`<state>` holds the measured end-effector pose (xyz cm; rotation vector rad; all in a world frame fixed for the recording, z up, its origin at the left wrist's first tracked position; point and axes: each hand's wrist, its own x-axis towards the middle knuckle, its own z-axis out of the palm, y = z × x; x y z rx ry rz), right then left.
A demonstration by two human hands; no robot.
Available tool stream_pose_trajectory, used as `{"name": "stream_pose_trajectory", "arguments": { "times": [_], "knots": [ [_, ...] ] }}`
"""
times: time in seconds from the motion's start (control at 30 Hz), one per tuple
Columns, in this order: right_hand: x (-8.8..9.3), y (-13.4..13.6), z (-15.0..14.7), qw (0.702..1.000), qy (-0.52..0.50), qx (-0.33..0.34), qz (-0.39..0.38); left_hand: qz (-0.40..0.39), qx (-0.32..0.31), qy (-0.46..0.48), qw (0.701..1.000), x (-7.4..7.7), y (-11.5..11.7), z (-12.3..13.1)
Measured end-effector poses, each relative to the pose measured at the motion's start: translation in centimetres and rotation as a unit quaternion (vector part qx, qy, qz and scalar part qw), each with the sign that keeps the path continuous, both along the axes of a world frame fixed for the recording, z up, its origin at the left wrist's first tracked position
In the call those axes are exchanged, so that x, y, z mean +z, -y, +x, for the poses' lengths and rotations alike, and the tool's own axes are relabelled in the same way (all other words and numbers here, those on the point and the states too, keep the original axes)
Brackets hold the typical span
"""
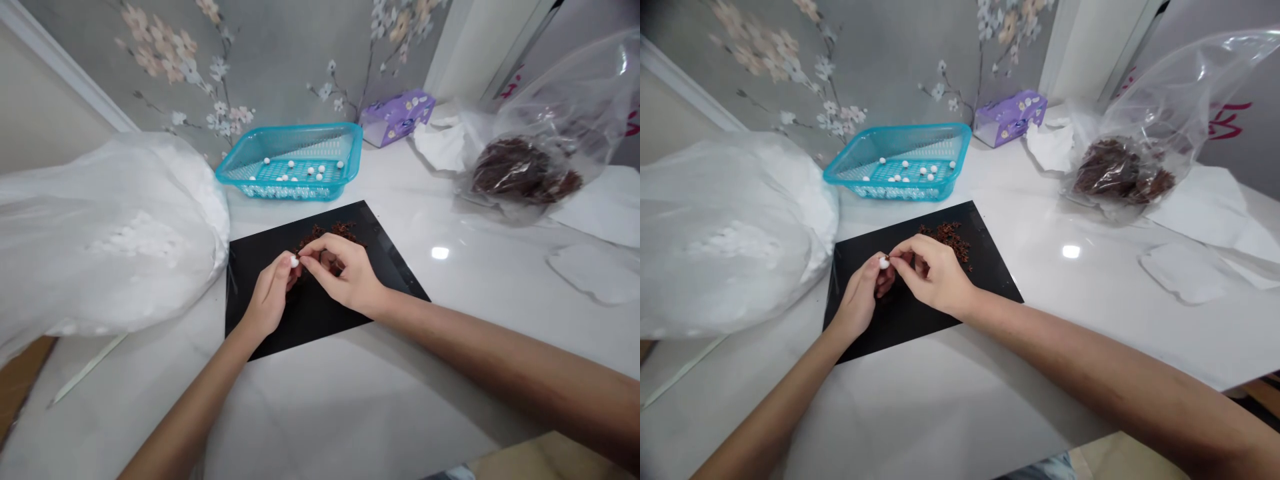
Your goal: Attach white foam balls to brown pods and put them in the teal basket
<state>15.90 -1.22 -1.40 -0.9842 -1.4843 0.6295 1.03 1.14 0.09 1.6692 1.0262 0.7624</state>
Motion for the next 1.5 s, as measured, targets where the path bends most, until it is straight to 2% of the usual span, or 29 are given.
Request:
{"name": "stream_pose_trajectory", "arguments": {
  "times": [0.33,0.7,0.97,1.1,1.23,1.37,1.5],
  "knots": [
    [0.1,0.2,0.0,1.0,0.01,-0.007,0.012,0.026,-0.011,-0.018,0.999,0.1,0.0,0.0],
    [0.1,0.7,0.2,0.997,0.031,0.063,0.043,0.031,-0.01,-0.027,0.999,-0.4,0.0,-0.2],
    [0.1,0.6,0.2,0.994,0.053,0.078,0.052,0.048,-0.017,-0.049,0.998,-0.6,-0.1,-0.4],
    [0.2,0.3,0.2,0.997,0.006,0.073,-0.02,0.053,-0.023,-0.037,0.998,-0.4,-0.1,-0.2],
    [0.3,-0.4,0.2,0.985,-0.121,0.026,-0.123,0.108,-0.026,-0.074,0.991,-0.2,0.0,0.1],
    [0.6,-0.8,0.5,0.962,-0.18,0.069,-0.192,0.157,0.015,-0.082,0.984,0.0,0.1,0.1],
    [0.7,-0.8,0.6,0.96,-0.175,0.107,-0.192,0.196,0.065,-0.091,0.974,-0.1,0.2,0.0]
  ]
}}
